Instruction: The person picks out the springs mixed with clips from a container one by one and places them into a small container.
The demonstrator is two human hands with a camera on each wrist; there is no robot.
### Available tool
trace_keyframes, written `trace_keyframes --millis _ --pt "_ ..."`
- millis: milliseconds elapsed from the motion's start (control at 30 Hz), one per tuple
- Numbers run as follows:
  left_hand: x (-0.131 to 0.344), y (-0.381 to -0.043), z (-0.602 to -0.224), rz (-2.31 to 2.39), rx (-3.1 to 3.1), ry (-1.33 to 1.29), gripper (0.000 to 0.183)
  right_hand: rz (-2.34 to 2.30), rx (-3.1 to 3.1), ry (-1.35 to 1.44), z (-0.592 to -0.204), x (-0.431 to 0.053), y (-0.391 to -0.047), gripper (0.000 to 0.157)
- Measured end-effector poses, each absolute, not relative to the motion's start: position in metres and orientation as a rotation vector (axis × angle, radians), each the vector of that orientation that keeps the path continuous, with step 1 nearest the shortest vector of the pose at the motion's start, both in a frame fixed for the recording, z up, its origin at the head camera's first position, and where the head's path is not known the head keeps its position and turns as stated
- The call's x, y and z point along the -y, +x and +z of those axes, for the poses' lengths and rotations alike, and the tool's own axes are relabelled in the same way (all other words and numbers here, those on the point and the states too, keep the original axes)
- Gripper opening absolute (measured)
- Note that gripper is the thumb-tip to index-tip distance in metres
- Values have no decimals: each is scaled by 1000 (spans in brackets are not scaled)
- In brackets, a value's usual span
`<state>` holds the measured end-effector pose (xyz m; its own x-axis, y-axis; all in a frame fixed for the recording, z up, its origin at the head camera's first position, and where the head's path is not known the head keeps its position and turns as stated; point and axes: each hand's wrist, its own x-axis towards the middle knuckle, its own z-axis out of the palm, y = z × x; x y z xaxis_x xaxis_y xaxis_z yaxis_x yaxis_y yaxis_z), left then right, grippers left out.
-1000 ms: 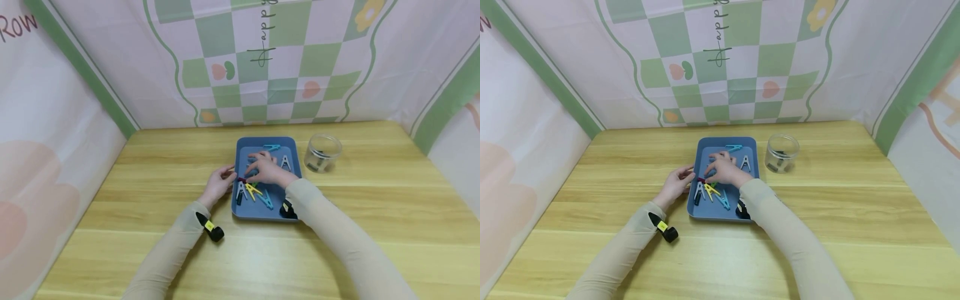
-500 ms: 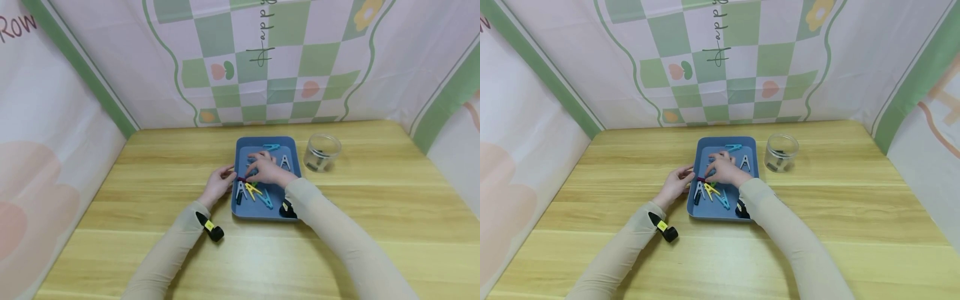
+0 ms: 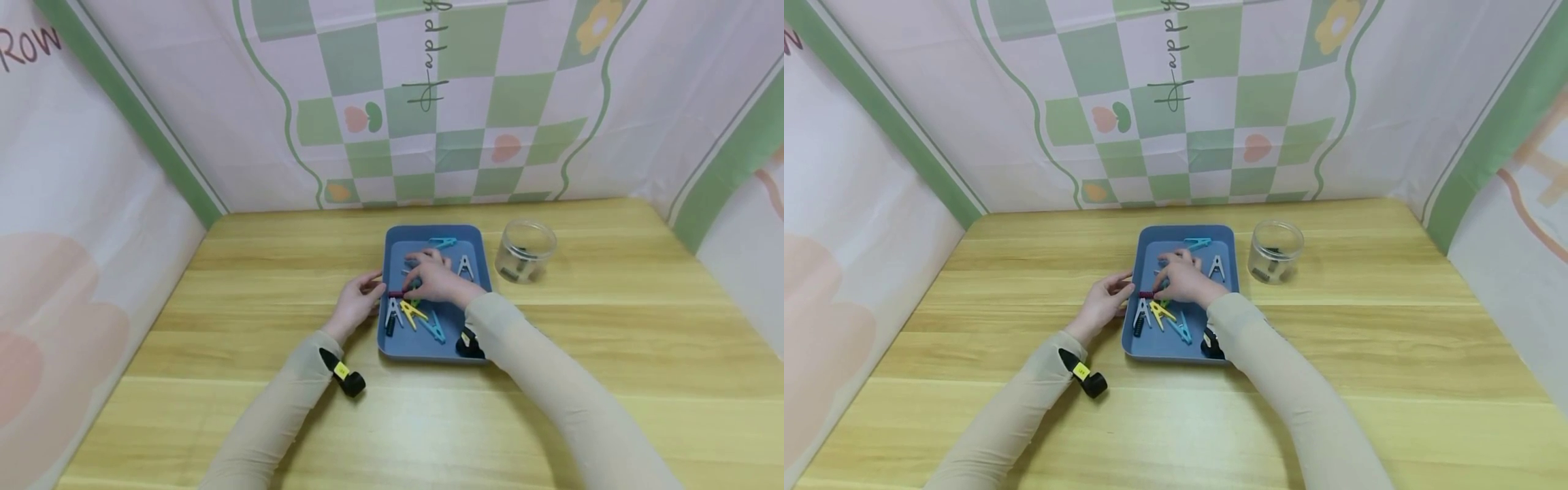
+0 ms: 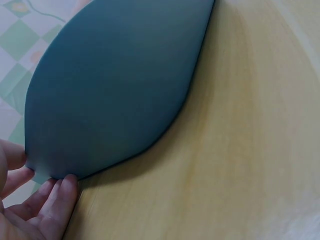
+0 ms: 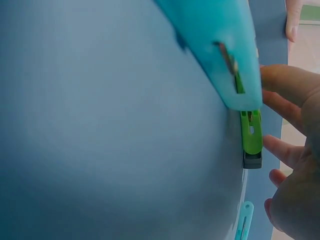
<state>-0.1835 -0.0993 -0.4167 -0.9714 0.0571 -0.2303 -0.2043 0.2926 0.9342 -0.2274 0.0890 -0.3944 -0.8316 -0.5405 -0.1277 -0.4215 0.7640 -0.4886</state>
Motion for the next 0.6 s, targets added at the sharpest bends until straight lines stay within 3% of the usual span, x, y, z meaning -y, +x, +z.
trace_keyframes --millis 600 --pt "98 -183 -417 1758 -2336 -119 42 -659 -2716 -748 -396 -89 -227 13"
